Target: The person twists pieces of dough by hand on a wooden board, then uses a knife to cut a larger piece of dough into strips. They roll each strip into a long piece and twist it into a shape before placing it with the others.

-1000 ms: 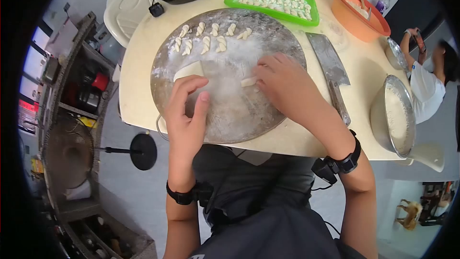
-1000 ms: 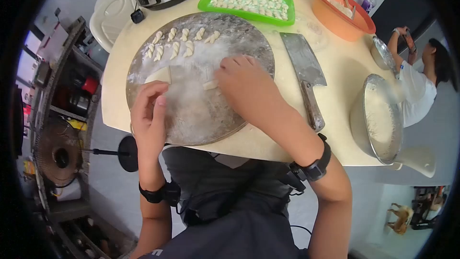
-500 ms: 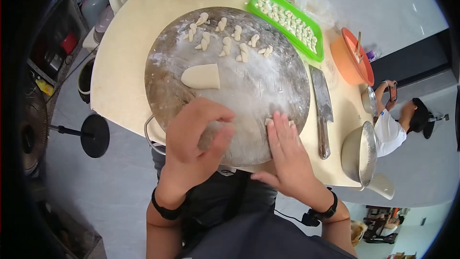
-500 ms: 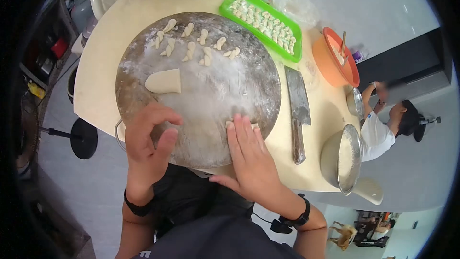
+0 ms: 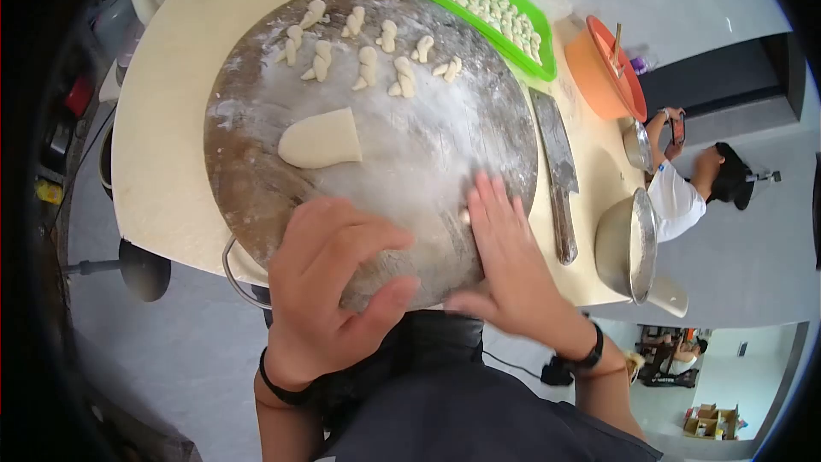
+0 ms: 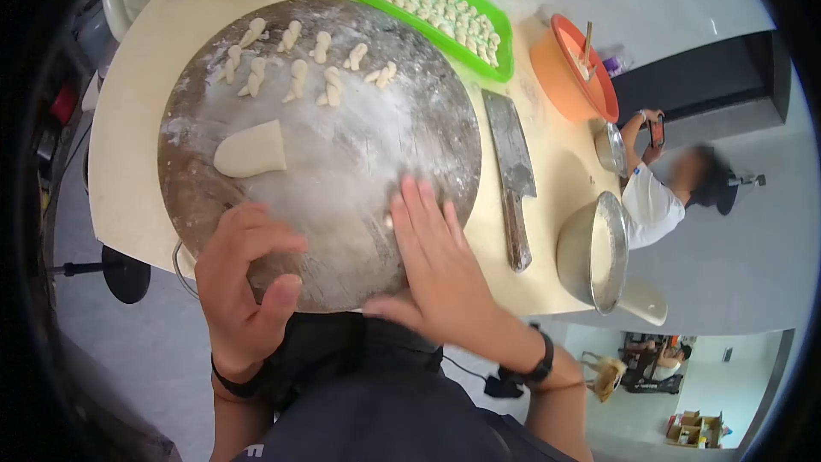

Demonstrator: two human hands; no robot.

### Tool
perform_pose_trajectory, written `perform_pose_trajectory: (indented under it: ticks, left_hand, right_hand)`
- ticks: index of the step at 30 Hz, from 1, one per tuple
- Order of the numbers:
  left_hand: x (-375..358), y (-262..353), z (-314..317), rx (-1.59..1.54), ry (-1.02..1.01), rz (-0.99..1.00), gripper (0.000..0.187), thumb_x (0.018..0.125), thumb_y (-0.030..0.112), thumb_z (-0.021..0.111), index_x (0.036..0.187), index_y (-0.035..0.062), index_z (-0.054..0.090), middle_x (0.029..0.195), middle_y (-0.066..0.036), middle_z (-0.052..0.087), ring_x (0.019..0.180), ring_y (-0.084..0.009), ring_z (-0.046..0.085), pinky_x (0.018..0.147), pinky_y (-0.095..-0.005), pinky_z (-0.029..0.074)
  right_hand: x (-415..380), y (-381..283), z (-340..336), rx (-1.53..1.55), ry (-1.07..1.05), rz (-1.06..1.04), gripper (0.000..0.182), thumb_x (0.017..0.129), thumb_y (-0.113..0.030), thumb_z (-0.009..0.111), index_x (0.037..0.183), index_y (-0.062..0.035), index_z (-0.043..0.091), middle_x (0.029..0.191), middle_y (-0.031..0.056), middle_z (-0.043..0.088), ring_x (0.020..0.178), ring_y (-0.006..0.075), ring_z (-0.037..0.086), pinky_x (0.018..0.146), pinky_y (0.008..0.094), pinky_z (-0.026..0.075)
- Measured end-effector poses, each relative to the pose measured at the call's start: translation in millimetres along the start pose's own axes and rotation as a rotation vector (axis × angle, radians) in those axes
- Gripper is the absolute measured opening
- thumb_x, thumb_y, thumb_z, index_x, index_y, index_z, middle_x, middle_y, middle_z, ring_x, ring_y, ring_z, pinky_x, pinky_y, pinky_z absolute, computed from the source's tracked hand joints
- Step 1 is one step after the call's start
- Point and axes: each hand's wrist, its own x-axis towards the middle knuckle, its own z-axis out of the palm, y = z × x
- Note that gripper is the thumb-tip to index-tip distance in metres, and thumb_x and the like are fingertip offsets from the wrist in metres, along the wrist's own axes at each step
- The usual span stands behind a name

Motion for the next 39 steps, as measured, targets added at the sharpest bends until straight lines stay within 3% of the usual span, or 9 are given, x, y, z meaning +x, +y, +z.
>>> perform_pose_trajectory:
  ticks: [6, 12, 18, 20, 23, 26, 29, 38, 39]
  left_hand:
    - [1, 2, 0, 0.104, -0.068, -0.002, 0.031, 0.085, 0.023, 0.084, 0.111, 0.0084, 0.074, 0.103, -0.010, 0.075, 0.096, -0.0346, 0.069, 0.100, -0.0506, 0.052]
    - [0, 3, 0, 0.078, -0.061, -0.049, 0.035, 0.084, 0.028, 0.086, 0.112, 0.0095, 0.075, 0.104, -0.007, 0.076, 0.099, -0.0336, 0.070, 0.105, -0.0542, 0.050]
    - [0, 2, 0, 0.116, -0.086, -0.046, 0.037, 0.086, 0.034, 0.085, 0.112, 0.0098, 0.075, 0.103, -0.008, 0.076, 0.097, -0.0329, 0.070, 0.106, -0.0562, 0.050]
    - [0, 1, -1, 0.095, -0.092, -0.060, 0.038, 0.087, 0.038, 0.085, 0.112, 0.0100, 0.076, 0.103, -0.007, 0.076, 0.095, -0.0320, 0.071, 0.105, -0.0562, 0.050]
    - [-1, 0, 0, 0.078, -0.094, -0.063, 0.052, 0.098, 0.057, 0.070, 0.106, 0.0062, 0.073, 0.094, -0.011, 0.075, 0.087, -0.0313, 0.070, 0.109, -0.0611, 0.048]
    - [-2, 0, 3, 0.092, -0.072, -0.072, 0.054, 0.099, 0.061, 0.068, 0.106, 0.0071, 0.073, 0.092, -0.010, 0.074, 0.084, -0.0301, 0.069, 0.108, -0.0614, 0.048]
    - [0, 1, 2, 0.096, -0.071, -0.062, 0.047, 0.090, 0.055, 0.081, 0.106, 0.0110, 0.076, 0.095, -0.004, 0.077, 0.081, -0.0270, 0.069, 0.102, -0.0547, 0.051]
    - [3, 5, 3, 0.096, -0.083, -0.122, 0.049, 0.097, 0.067, 0.071, 0.107, 0.0187, 0.076, 0.087, 0.002, 0.073, 0.076, -0.0202, 0.068, 0.107, -0.0578, 0.049]
    - [2, 4, 2, 0.084, -0.099, -0.113, 0.053, 0.097, 0.068, 0.070, 0.107, 0.0159, 0.075, 0.088, -0.001, 0.073, 0.077, -0.0221, 0.068, 0.108, -0.0605, 0.047]
  right_hand:
    - [70, 43, -5, -0.101, 0.136, -0.031, 0.109, 0.100, -0.063, 0.067, 0.170, 0.0086, 0.023, 0.178, 0.0319, 0.020, 0.166, 0.0487, 0.018, 0.134, 0.0615, 0.014]
    - [42, 35, -9, -0.096, 0.125, -0.051, 0.093, 0.098, -0.057, 0.073, 0.164, 0.0000, 0.042, 0.178, 0.0302, 0.023, 0.166, 0.0505, 0.018, 0.132, 0.0643, 0.017]
    - [69, 34, -4, -0.095, 0.262, -0.031, 0.079, 0.093, -0.054, 0.080, 0.151, -0.0047, 0.058, 0.175, 0.0290, 0.030, 0.162, 0.0542, 0.026, 0.129, 0.0675, 0.021]
    - [72, 32, -2, -0.074, 0.271, -0.014, 0.080, 0.092, -0.054, 0.082, 0.150, -0.0045, 0.059, 0.174, 0.0286, 0.032, 0.161, 0.0547, 0.027, 0.129, 0.0678, 0.022]
    - [73, 30, -3, -0.089, 0.275, -0.009, 0.079, 0.090, -0.054, 0.083, 0.148, -0.0042, 0.060, 0.174, 0.0282, 0.034, 0.161, 0.0546, 0.029, 0.128, 0.0686, 0.024]
    - [73, 30, -1, -0.099, 0.285, -0.009, 0.076, 0.090, -0.053, 0.083, 0.144, -0.0041, 0.063, 0.174, 0.0267, 0.035, 0.161, 0.0537, 0.029, 0.127, 0.0697, 0.024]
    - [76, 31, -1, -0.085, 0.292, -0.018, 0.072, 0.090, -0.052, 0.083, 0.141, -0.0044, 0.065, 0.174, 0.0241, 0.037, 0.161, 0.0527, 0.029, 0.127, 0.0706, 0.025]
    - [76, 35, -3, -0.015, 0.292, -0.020, 0.069, 0.081, -0.044, 0.091, 0.135, -0.0076, 0.069, 0.173, 0.0207, 0.043, 0.162, 0.0527, 0.029, 0.125, 0.0709, 0.027]
    - [76, 35, -3, -0.014, 0.296, -0.023, 0.068, 0.081, -0.044, 0.091, 0.134, -0.0074, 0.070, 0.172, 0.0208, 0.044, 0.163, 0.0527, 0.029, 0.125, 0.0708, 0.028]
